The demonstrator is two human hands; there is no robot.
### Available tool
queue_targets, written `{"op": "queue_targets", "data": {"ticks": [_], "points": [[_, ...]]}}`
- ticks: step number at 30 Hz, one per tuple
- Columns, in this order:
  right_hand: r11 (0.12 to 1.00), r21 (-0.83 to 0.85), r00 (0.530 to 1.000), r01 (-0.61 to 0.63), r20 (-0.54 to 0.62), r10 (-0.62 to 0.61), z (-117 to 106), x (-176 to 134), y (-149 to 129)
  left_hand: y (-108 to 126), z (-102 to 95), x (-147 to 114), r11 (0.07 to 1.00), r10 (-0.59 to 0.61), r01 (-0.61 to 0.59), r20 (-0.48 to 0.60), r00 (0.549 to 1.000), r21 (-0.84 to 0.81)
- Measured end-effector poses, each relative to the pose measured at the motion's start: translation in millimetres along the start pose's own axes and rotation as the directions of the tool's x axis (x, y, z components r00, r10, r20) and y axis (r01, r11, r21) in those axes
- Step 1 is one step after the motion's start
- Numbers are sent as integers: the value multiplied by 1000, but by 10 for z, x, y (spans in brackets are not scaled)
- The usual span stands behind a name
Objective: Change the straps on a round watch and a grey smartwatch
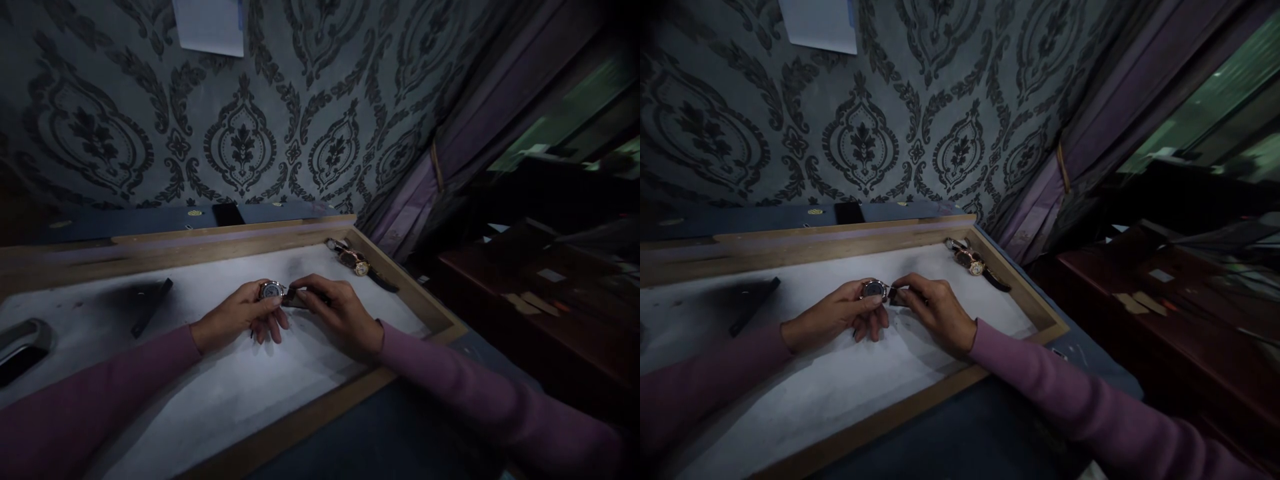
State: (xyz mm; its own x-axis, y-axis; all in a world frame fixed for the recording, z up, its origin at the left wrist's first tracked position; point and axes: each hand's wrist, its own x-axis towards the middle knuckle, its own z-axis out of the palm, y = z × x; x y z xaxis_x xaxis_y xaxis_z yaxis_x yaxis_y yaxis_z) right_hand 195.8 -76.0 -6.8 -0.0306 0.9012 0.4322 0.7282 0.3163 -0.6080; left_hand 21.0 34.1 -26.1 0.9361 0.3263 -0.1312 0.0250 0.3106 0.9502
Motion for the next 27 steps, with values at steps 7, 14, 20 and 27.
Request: {"op": "queue_targets", "data": {"ticks": [7, 14, 20, 27], "points": [[1000, 3, 1000, 7, 2, -7, 4, 5, -9, -59, 1, 6, 999, 39, -39, 10, 999, 17], [999, 7, 999, 46, 4, -46, 3, 15, 3, -57, -1, 2, 998, 59, -60, 37, 998, 19], [999, 4, 999, 38, 8, -38, 2, 5, -3, -42, 2, -1, 999, 46, -47, 16, 999, 23], [999, -2, 999, 35, 12, -35, 5, 4, -8, -43, 8, -2, 998, 57, -57, 19, 998, 26]]}}
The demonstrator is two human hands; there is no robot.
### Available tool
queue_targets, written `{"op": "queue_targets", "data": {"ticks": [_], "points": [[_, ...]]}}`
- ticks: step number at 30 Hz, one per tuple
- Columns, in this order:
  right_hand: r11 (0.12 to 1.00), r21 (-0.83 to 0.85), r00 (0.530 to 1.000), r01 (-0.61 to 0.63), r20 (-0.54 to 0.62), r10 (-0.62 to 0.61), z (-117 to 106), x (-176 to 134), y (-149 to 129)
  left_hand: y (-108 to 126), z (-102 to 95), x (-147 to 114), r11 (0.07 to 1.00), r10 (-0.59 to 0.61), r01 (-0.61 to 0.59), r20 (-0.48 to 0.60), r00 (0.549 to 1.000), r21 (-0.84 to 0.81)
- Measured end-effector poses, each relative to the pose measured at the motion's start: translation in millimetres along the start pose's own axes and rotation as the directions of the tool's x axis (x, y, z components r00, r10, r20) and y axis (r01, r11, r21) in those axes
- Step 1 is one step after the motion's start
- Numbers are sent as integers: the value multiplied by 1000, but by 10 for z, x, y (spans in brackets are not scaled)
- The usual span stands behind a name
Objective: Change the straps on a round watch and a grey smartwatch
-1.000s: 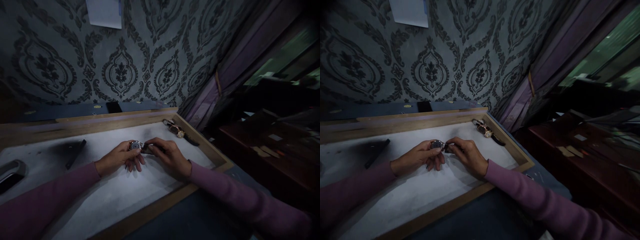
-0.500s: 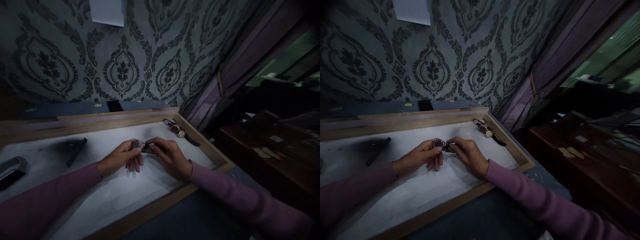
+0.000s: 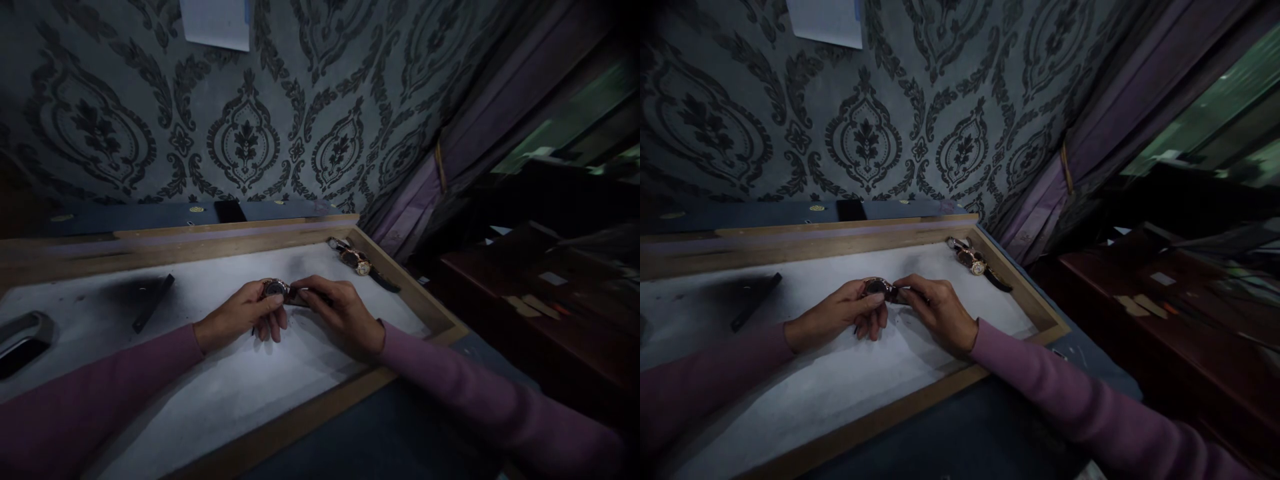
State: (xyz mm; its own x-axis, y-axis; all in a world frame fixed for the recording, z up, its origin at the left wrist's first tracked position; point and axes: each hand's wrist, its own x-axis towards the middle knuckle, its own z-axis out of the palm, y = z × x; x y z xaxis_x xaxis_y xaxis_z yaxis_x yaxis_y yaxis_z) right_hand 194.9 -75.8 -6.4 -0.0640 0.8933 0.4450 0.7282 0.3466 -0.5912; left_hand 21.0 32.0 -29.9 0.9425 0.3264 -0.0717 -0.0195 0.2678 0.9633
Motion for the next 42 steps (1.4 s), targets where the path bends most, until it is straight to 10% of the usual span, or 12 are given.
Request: {"op": "queue_targets", "data": {"ticks": [42], "points": [[1000, 6, 1000, 10, -22, -10, 4, 3, -17, 6, 41, 8, 1000, 16, -16, -48, 999, 8]]}}
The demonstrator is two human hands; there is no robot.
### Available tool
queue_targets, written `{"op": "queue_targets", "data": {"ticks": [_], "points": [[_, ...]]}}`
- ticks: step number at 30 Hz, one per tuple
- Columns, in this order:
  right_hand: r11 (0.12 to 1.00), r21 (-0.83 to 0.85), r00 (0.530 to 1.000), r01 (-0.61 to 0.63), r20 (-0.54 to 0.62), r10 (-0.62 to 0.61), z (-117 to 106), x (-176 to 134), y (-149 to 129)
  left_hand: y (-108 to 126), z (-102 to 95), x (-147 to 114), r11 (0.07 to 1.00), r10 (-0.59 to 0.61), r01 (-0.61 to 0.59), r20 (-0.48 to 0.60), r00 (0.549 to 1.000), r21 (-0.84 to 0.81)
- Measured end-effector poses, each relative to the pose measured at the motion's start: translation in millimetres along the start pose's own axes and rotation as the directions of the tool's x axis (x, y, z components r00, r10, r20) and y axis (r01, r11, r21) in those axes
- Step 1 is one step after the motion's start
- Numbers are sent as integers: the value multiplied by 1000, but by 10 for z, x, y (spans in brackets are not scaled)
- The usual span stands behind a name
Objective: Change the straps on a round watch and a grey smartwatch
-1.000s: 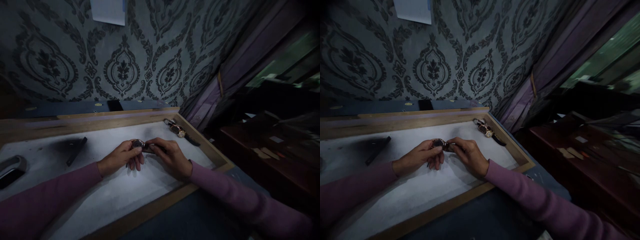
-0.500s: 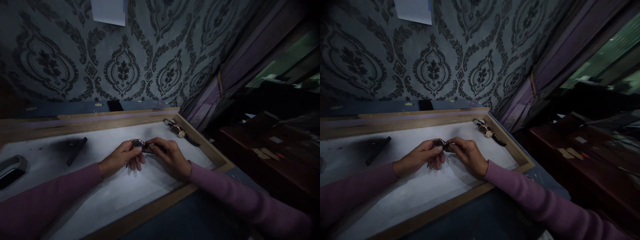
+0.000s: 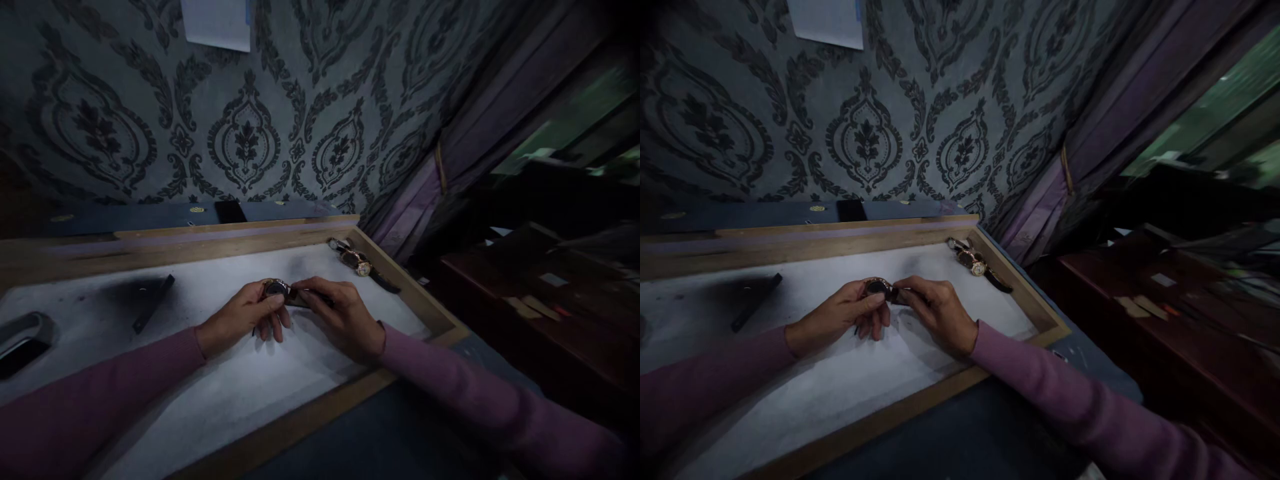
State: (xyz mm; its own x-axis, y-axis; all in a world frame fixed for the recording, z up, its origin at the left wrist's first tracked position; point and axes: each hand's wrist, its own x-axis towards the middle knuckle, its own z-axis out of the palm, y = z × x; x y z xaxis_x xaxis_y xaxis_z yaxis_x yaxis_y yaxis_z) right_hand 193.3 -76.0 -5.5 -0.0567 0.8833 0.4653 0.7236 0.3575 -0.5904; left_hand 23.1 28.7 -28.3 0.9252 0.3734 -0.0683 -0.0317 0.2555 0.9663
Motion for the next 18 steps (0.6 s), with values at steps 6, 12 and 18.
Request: {"op": "queue_targets", "data": {"ticks": [6, 12, 18], "points": [[1000, 28, 1000, 15, -8, -15, 26, 4, 7, -2, 17, -14, 999, 21, -20, -10, 1000, 26], [1000, 25, 1000, -6, 5, 6, 21, 5, -8, 5, 32, -21, 999, 32, -32, -14, 999, 13], [1000, 2, 1000, 3, 25, -3, 27, -5, -4, 7, 17, -18, 999, -21, 21, 9, 1000, -44]]}}
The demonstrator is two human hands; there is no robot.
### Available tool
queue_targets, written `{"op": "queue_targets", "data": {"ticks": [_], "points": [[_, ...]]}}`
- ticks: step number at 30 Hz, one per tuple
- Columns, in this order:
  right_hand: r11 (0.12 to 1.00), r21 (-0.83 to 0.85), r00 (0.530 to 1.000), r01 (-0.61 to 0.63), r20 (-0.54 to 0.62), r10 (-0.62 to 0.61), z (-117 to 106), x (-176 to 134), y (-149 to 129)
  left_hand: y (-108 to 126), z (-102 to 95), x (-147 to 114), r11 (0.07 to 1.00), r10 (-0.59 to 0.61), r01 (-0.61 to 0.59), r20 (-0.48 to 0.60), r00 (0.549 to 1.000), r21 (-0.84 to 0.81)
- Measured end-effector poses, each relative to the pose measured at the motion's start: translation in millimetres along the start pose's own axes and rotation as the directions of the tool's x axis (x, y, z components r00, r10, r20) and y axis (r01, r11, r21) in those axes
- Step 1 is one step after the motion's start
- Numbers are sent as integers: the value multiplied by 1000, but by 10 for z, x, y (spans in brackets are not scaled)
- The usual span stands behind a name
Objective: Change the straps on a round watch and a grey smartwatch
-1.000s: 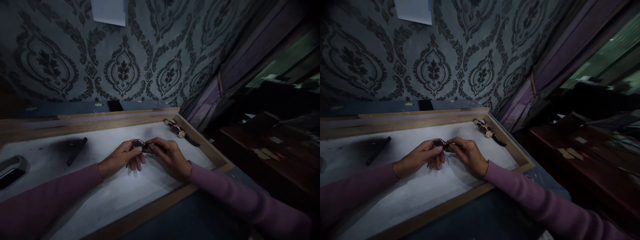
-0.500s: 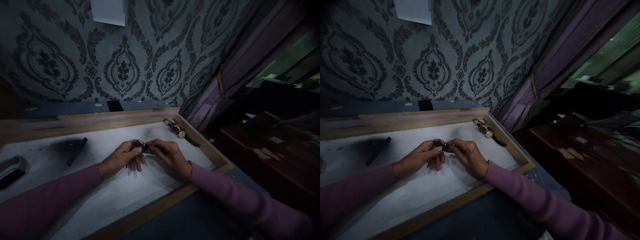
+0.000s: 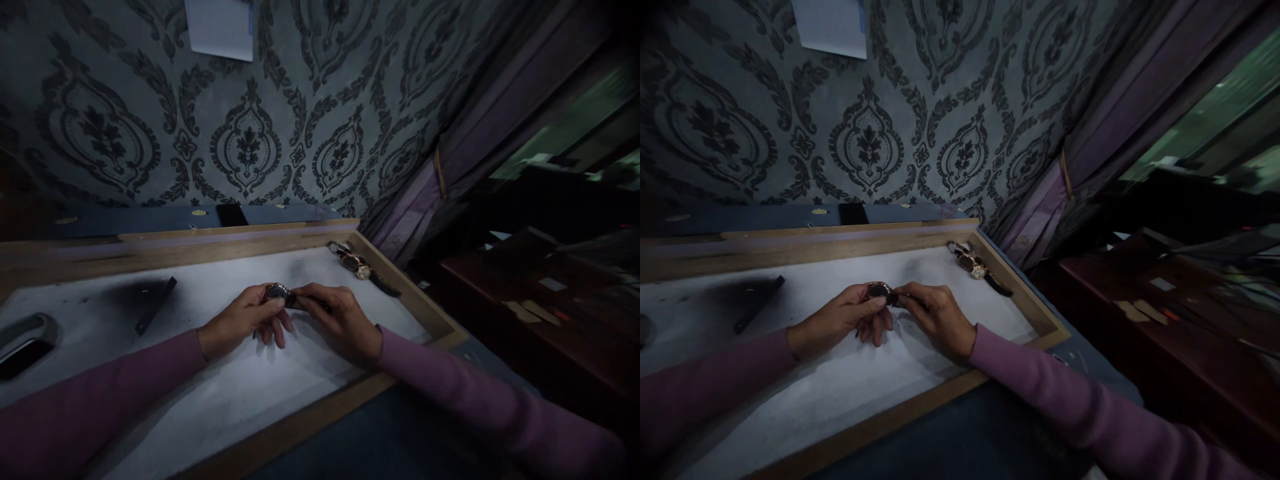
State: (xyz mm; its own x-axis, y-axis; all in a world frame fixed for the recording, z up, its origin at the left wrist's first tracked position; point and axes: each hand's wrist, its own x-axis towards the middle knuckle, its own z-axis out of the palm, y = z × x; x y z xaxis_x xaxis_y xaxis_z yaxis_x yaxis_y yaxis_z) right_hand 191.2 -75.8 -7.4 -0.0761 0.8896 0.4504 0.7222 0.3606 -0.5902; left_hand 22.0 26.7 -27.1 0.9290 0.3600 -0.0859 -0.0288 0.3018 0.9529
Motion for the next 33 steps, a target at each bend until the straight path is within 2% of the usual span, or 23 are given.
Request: {"op": "queue_targets", "data": {"ticks": [6, 14, 25, 33], "points": [[1000, -13, 1000, 18, 25, -18, -6, -6, 8, -18, -11, 1, 992, -57, 59, 25, 998, -108], [999, 32, 999, -6, 48, 4, -8, -2, -22, 23, 1, -21, 987, -124, 127, 44, 991, -102], [999, 49, 998, 3, 59, -6, -5, -4, -11, -22, -31, 0, 991, -76, 85, 93, 993, -100], [1000, -4, 995, -15, 94, 15, -4, -13, 7, -31, -4, -9, 995, -68, 73, 65, 996, -70]]}}
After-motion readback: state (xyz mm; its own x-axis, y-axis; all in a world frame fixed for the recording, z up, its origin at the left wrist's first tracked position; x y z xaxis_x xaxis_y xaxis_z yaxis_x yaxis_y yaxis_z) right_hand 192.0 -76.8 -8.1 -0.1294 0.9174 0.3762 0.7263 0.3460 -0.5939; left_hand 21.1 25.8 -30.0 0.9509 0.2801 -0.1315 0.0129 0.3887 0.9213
